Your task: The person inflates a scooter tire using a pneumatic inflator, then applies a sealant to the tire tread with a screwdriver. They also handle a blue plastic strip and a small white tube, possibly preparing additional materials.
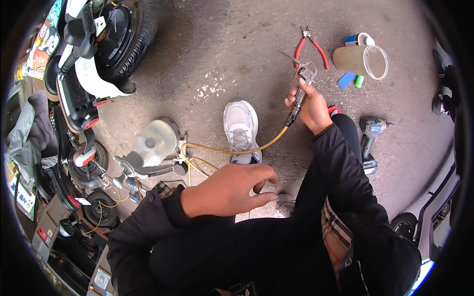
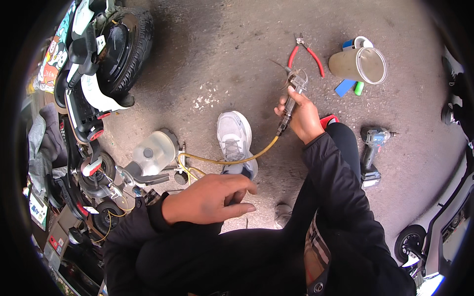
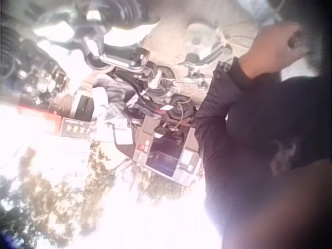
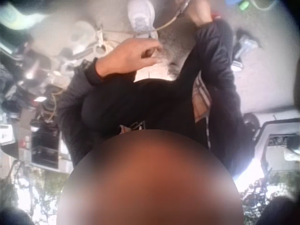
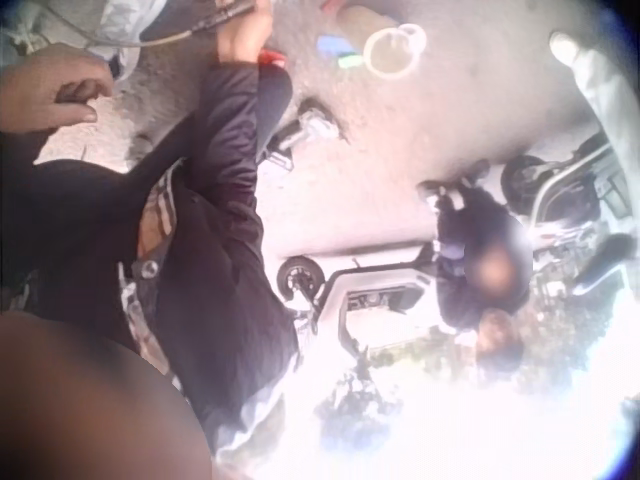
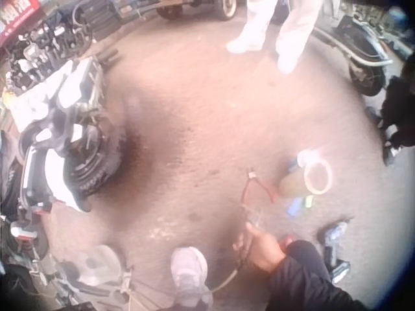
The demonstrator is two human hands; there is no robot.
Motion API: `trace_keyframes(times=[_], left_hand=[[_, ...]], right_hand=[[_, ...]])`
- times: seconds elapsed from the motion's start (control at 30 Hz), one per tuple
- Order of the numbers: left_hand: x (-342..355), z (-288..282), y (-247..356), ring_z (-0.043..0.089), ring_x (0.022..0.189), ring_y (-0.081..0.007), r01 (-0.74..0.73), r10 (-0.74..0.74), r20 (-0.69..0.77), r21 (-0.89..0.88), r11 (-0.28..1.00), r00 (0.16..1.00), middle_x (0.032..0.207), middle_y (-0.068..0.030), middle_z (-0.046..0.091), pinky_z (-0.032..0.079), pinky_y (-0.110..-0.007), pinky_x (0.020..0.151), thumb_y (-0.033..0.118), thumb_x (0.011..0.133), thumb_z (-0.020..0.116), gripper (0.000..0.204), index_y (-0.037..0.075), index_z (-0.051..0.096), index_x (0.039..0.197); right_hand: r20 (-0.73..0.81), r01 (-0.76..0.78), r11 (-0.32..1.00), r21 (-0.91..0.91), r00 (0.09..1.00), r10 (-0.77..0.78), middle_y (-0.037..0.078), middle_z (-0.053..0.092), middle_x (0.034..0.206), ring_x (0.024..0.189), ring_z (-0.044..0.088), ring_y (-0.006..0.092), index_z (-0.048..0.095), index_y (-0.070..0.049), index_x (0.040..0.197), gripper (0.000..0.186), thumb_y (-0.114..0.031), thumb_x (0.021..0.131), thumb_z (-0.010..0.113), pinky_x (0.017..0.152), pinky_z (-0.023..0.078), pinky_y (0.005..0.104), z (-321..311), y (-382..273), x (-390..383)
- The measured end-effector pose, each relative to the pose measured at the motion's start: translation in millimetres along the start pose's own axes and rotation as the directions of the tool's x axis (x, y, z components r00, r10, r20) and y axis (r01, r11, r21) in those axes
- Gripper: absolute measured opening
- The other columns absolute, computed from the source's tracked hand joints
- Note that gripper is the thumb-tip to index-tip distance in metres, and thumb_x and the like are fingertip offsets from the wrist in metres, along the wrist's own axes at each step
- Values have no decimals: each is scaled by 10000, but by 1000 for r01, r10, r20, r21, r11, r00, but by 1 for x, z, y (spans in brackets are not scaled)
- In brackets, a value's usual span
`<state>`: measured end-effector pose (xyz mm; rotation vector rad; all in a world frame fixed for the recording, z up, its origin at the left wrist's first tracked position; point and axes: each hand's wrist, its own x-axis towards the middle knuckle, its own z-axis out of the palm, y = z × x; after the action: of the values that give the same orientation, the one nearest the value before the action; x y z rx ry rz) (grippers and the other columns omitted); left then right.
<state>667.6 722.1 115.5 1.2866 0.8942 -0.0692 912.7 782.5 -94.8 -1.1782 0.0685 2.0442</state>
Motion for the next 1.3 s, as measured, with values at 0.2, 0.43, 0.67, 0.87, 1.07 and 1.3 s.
trace_keyframes(times=[0.2,0.43,0.67,0.87,1.07,1.3], left_hand=[[11,-23,-53,650,958,-227,73,-42,-608,26,997,793,1139,-147,672,525,-349,876,342,935,821,541,-15,640,1299],[0,-36,-124,610,756,-136,193,-322,-458,-307,932,828,874,-43,668,502,-303,704,215,977,766,317,-8,651,1171],[-32,27,-233,492,637,-47,169,-528,-489,-602,780,694,747,35,564,401,-247,583,164,987,761,188,41,632,1047],[-47,34,-273,631,810,-230,398,-471,-594,-261,880,652,921,-112,638,527,-360,740,204,946,799,379,-15,613,1192],[-44,-36,-172,607,1236,-465,308,-113,-701,159,938,704,1281,-323,617,475,-464,1081,123,897,791,591,-83,579,1409],[-8,-98,-80,626,1238,-353,200,63,-670,310,930,740,1344,-219,630,485,-420,1055,59,913,740,503,-45,616,1389]], right_hand=[[40,35,947,318,998,-50,86,598,936,838,631,231,509,-77,1117,89,-161,1123,537,971,600,514,75,29,-3],[181,-73,908,-413,970,160,130,694,1029,965,702,229,551,3,1316,308,-204,1093,600,807,580,350,144,109,-9],[304,154,494,-856,922,239,222,756,1206,1118,726,318,632,60,1393,501,-292,1039,672,1007,535,406,61,83,-28],[114,70,590,-805,993,37,111,751,1103,1000,696,163,661,80,1315,377,-211,1075,655,924,548,324,13,20,-49],[-33,217,641,-736,934,-354,69,735,1033,953,690,131,670,40,1251,283,-171,1064,697,853,547,289,1,-22,-79],[4,458,230,-859,455,-890,74,608,1190,1049,611,152,546,0,1432,719,-258,874,918,869,525,301,-13,-124,-109]])
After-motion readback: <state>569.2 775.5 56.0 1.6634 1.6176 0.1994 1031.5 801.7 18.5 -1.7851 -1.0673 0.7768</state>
